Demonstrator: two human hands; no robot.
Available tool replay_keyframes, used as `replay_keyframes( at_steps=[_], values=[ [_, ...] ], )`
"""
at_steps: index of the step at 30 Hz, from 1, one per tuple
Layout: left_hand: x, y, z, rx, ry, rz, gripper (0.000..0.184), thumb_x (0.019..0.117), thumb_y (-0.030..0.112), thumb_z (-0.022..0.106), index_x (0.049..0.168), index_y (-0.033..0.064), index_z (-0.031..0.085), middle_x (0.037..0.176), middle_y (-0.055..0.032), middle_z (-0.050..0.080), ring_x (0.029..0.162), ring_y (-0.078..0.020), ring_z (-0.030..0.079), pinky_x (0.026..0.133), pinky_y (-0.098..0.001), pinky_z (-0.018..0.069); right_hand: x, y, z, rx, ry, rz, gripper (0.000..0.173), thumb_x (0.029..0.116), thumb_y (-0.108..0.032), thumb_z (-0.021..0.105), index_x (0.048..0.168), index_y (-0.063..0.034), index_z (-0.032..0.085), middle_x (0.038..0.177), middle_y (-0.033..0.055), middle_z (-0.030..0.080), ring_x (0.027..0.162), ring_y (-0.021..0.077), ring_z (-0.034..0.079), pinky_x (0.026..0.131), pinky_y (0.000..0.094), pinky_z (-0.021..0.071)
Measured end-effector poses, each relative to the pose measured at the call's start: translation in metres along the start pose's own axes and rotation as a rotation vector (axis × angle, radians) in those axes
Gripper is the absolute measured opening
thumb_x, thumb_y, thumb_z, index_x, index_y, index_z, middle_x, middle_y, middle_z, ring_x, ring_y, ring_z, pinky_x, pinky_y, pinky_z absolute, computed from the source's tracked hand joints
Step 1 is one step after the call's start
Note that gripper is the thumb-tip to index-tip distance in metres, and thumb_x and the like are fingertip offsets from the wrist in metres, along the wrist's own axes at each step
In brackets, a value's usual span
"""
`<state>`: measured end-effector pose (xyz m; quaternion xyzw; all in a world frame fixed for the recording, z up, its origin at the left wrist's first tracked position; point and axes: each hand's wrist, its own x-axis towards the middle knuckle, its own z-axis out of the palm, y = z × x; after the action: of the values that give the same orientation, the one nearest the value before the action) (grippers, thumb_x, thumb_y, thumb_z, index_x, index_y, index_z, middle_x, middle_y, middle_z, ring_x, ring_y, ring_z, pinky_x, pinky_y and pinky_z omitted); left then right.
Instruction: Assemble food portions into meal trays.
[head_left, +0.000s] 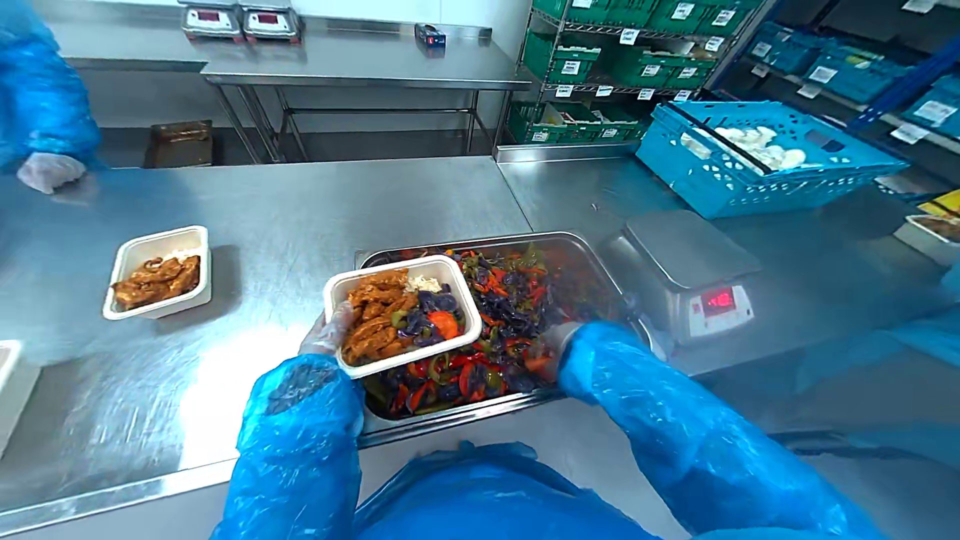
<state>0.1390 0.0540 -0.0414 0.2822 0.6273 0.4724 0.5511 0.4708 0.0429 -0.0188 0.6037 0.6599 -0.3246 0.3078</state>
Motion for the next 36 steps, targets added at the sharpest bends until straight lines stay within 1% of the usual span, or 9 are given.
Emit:
replay_keyframes(
  at_steps=[4,8,11,18,24,28,31,34,36],
  values=[
    [-0.008,0.002,0.018,-0.011,-0.02,-0.028,0.042,0.1085,0.029,0.047,0.143,0.0057,0.045,0.109,-0.0117,0.066,0.09,-0.0107,0.065,0.082,-0.0301,0.0555,-0.005,0.056,0.007,0.402,0.542,-0.17,0.019,0.0881,-0.015,0.077,0.105,-0.0067,0.077,0.094,0.0135,0.074,0.087,0.0262,0.071,0.084,0.0506,0.0564],
    [-0.007,0.001,0.028,-0.001,-0.103,-0.017,0.042,0.1084,0.027,0.048,0.143,0.0045,0.045,0.108,-0.0101,0.066,0.089,-0.0082,0.065,0.081,-0.0282,0.0562,-0.056,0.035,-0.022,0.677,0.797,-0.367,0.021,0.0881,-0.006,0.076,0.109,-0.0053,0.075,0.094,0.0087,0.075,0.081,0.0145,0.071,0.078,0.0364,0.0606],
    [-0.01,0.001,0.038,-0.005,-0.157,0.003,0.039,0.1086,0.025,0.047,0.141,0.0042,0.046,0.103,-0.0066,0.067,0.085,-0.0049,0.066,0.078,-0.025,0.0572,-0.058,0.008,-0.033,0.717,0.915,-0.626,0.022,0.0859,-0.004,0.073,0.107,-0.0034,0.076,0.095,0.007,0.076,0.081,0.0098,0.072,0.075,0.0301,0.0626],
    [-0.012,-0.004,0.047,0.021,-0.228,-0.017,0.043,0.1082,0.025,0.048,0.145,0.0038,0.043,0.111,-0.012,0.066,0.093,-0.0114,0.066,0.084,-0.031,0.056,-0.019,-0.047,-0.045,0.155,0.568,-0.599,0.024,0.1006,-0.016,0.062,0.117,-0.0052,0.076,0.11,0.0178,0.074,0.11,0.0333,0.068,0.101,0.054,0.0497],
    [-0.02,-0.001,0.048,-0.024,-0.181,-0.052,0.039,0.1087,0.023,0.046,0.142,0.0028,0.045,0.106,-0.0098,0.066,0.089,-0.0087,0.066,0.081,-0.0281,0.0558,-0.04,-0.042,-0.05,0.156,0.655,-0.671,0.022,0.0968,-0.008,0.065,0.114,-0.0017,0.077,0.115,0.0194,0.073,0.117,0.0355,0.065,0.105,0.052,0.0482],
    [-0.023,-0.002,0.051,-0.04,-0.227,0.001,0.04,0.1085,0.023,0.046,0.143,0.0033,0.044,0.106,-0.0097,0.067,0.089,-0.0092,0.067,0.081,-0.0288,0.0567,-0.024,-0.051,-0.033,0.132,0.672,-0.691,0.017,0.094,-0.006,0.068,0.106,-0.0021,0.079,0.108,0.0213,0.074,0.109,0.0394,0.069,0.098,0.0578,0.0518],
    [-0.025,-0.011,0.056,-0.047,-0.241,0.002,0.045,0.1074,0.025,0.049,0.147,0.0048,0.042,0.112,-0.0118,0.066,0.093,-0.0118,0.067,0.085,-0.0314,0.0566,-0.035,-0.069,-0.035,0.079,0.374,-0.48,0.024,0.0999,-0.004,0.061,0.119,-0.0014,0.074,0.127,0.0239,0.066,0.127,0.0401,0.057,0.11,0.0543,0.0418],
    [-0.038,-0.016,0.071,-0.052,-0.216,-0.026,0.044,0.1076,0.023,0.05,0.147,0.005,0.042,0.113,-0.0133,0.066,0.094,-0.0127,0.067,0.085,-0.032,0.056,-0.036,-0.057,-0.022,0.148,0.352,-0.469,0.025,0.0993,-0.001,0.06,0.121,0.0025,0.072,0.129,0.0255,0.065,0.129,0.0401,0.057,0.111,0.0528,0.0417],
    [-0.047,-0.022,0.084,-0.05,-0.216,-0.031,0.043,0.1082,0.024,0.048,0.146,0.0048,0.042,0.11,-0.012,0.067,0.092,-0.0116,0.067,0.083,-0.0307,0.057,-0.04,-0.035,-0.01,0.347,0.416,-0.494,0.021,0.1002,-0.001,0.059,0.116,0.0032,0.072,0.122,0.0212,0.068,0.122,0.0326,0.061,0.108,0.0479,0.0447]
  ],
)
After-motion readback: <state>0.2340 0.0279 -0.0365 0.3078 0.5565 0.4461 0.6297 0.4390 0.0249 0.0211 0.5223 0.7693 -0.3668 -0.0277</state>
